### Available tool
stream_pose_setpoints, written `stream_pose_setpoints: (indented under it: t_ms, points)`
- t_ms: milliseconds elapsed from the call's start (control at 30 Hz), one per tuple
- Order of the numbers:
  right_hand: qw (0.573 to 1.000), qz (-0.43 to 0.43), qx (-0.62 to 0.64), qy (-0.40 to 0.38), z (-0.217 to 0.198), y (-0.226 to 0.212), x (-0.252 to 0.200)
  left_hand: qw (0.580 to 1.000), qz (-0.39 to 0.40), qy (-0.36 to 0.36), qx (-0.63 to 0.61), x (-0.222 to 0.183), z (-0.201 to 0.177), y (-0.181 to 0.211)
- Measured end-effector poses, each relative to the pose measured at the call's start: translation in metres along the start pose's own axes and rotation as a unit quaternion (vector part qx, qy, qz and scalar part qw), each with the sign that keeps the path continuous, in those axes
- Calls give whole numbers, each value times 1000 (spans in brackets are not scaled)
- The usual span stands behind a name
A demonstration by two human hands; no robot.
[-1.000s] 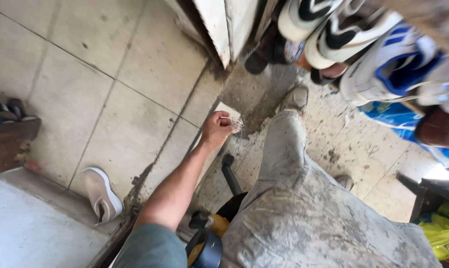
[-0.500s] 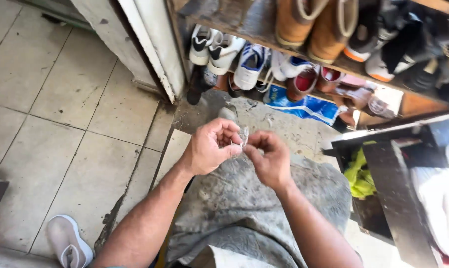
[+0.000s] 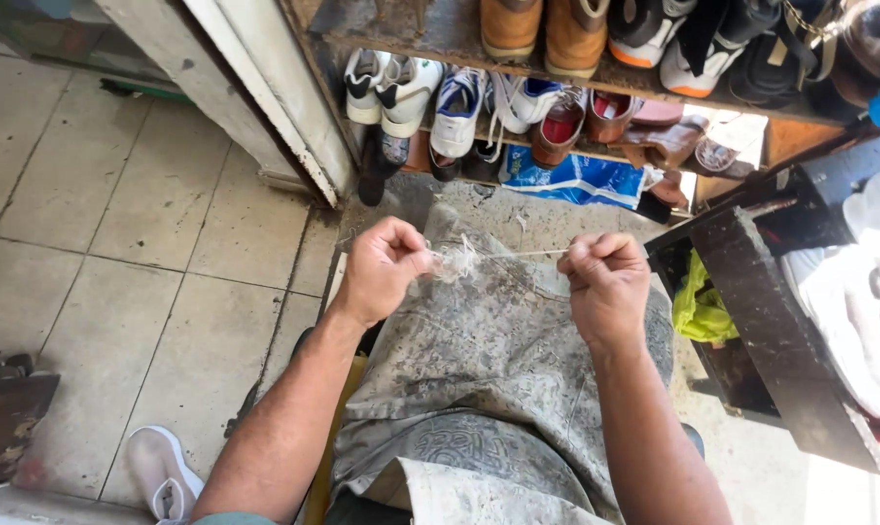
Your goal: Untangling a long piece of white thread by hand and then cutting it with scissors at a workbench.
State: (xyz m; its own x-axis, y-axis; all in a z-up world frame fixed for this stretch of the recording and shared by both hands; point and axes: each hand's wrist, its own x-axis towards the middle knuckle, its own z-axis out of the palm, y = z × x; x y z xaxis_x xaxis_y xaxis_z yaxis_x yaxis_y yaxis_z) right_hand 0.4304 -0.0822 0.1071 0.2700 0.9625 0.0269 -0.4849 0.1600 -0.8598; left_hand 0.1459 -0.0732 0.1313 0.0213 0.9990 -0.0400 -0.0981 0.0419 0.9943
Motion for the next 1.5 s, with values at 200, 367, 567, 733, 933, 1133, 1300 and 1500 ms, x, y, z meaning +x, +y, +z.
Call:
stream_pose_setpoints:
  t_ms: [200,367,567,733,933,1133,1300,1500]
  points:
    - [993,5,72,98,-43,-23,5,994,-32,96,28,9,-24,-57]
    - [976,-23,-99,191,-68,12,10,994,-76,59,43,2,-26,-113]
    - [919,-28,-339,-202,46,44,-31,995,-74,-29,-62,18,4,-80]
    - [952,9,-278,-127,53,65,-28,985,-69,12,-155,25,16,-49]
    - [981,51,-177,-53,35,67,-20,994,-43,-87,56,9,36,-25]
    - [995,29,-88,24,26,36,-2,990,-38,-91,98,23,29,-38]
    - [997,44,-55,32,29,21,2,977,-8,-84,198,38,31,-30]
    - [995,61,-57,46,27,1,-3,954,-33,-57,293,38,23,-43]
